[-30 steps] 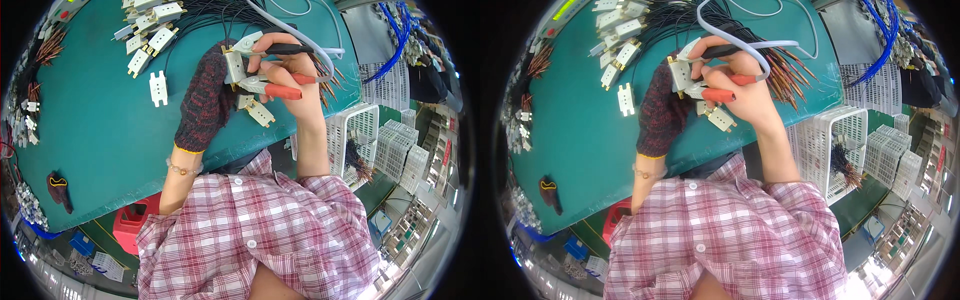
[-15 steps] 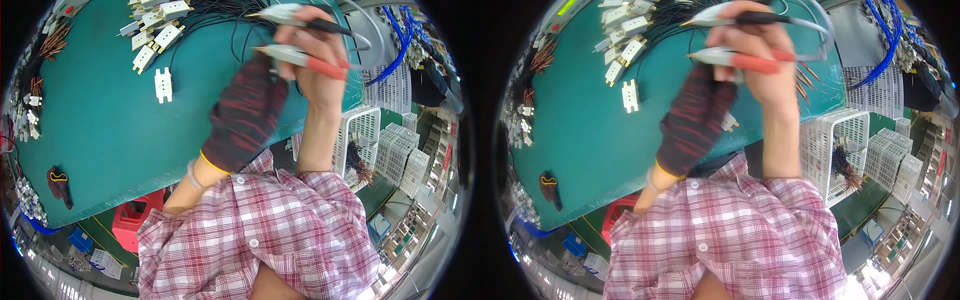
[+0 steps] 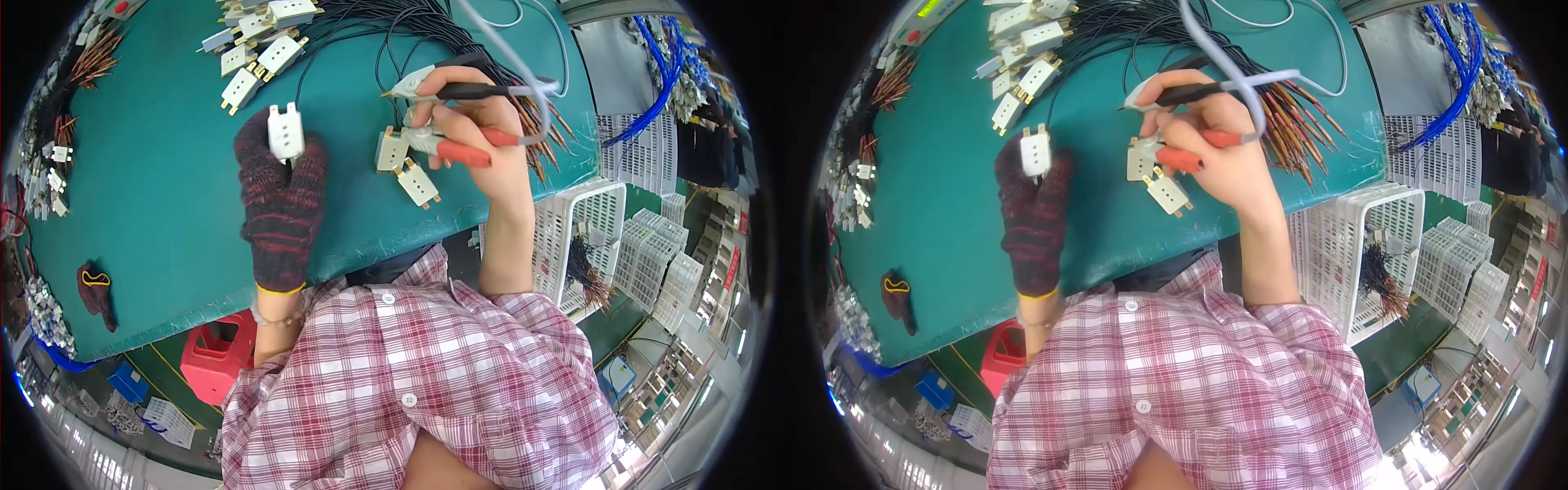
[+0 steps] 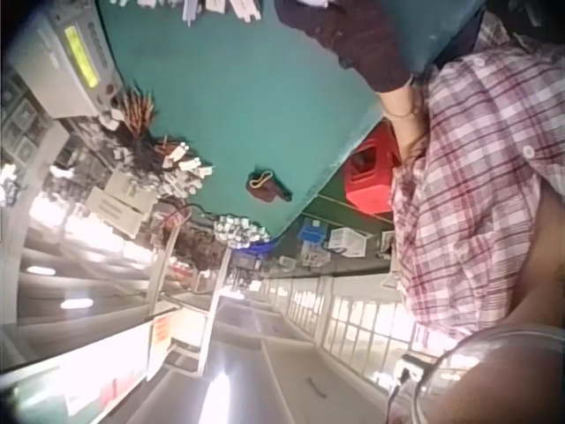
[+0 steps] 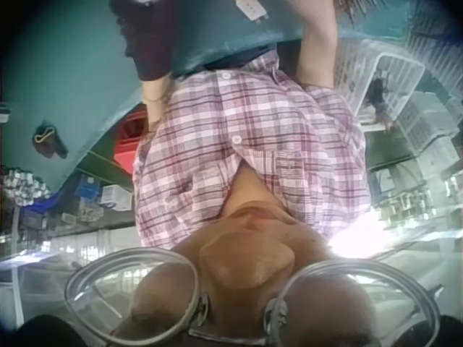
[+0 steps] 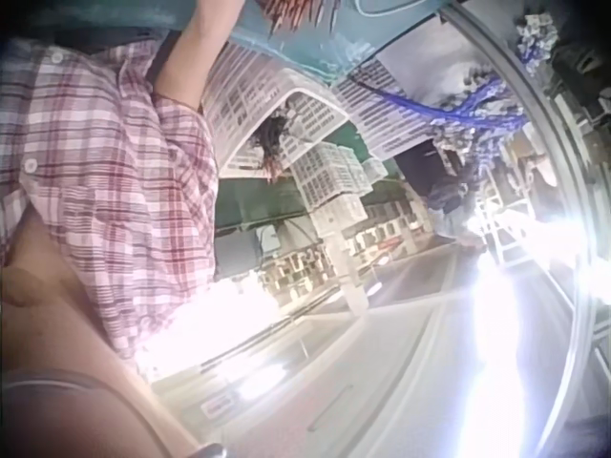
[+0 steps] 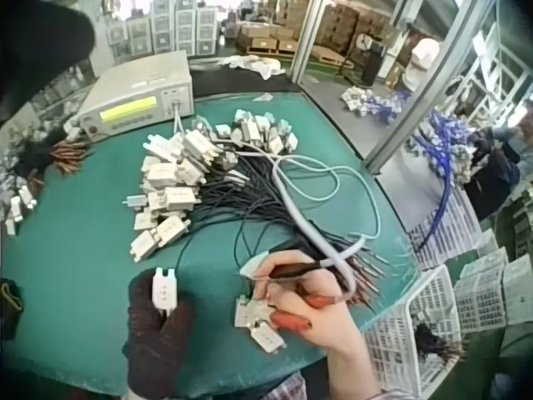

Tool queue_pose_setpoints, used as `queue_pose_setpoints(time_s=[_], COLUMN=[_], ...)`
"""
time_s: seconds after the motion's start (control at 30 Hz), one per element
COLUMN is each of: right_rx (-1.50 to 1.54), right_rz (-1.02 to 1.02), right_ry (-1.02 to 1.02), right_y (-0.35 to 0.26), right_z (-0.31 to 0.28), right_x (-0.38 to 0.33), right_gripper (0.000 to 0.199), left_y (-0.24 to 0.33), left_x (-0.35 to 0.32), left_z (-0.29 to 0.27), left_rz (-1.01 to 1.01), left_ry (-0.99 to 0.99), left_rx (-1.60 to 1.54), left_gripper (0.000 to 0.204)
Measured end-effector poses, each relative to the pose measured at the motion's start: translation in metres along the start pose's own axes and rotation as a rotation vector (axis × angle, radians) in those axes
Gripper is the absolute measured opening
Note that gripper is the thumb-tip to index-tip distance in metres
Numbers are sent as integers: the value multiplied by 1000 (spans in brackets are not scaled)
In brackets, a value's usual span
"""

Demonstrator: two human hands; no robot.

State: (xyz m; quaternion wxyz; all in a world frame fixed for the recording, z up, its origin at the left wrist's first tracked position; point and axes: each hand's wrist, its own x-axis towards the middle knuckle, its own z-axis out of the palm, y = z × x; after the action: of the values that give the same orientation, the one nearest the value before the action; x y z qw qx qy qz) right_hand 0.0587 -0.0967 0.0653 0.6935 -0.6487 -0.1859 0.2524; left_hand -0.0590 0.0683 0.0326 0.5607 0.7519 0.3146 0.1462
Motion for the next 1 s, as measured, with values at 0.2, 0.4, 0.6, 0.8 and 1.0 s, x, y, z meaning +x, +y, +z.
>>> queue_pose_setpoints(time_s=[0.2,0.4,0.6,0.8,1.0], right_rx=[149,114,-2,-41,-4], right_rz=[22,102,22,10,66], right_ry=[-151,-155,-166,-168,-151], right_y=[-8,-10,-8,-4,-9], right_z=[15,19,16,16,18], right_x=[-12,-12,-11,-10,-12], right_gripper=[28,26,25,23,24], left_y=[-12,-29,-29,-28,-24], left_x=[-12,-29,-27,-29,-30], left_z=[15,16,13,15,16], left_rz=[498,646,632,654,637], left_ry=[-58,-55,-117,-80,-74], left_rx=[73,330,346,379,338], left_gripper=[52,63,66,65,66])
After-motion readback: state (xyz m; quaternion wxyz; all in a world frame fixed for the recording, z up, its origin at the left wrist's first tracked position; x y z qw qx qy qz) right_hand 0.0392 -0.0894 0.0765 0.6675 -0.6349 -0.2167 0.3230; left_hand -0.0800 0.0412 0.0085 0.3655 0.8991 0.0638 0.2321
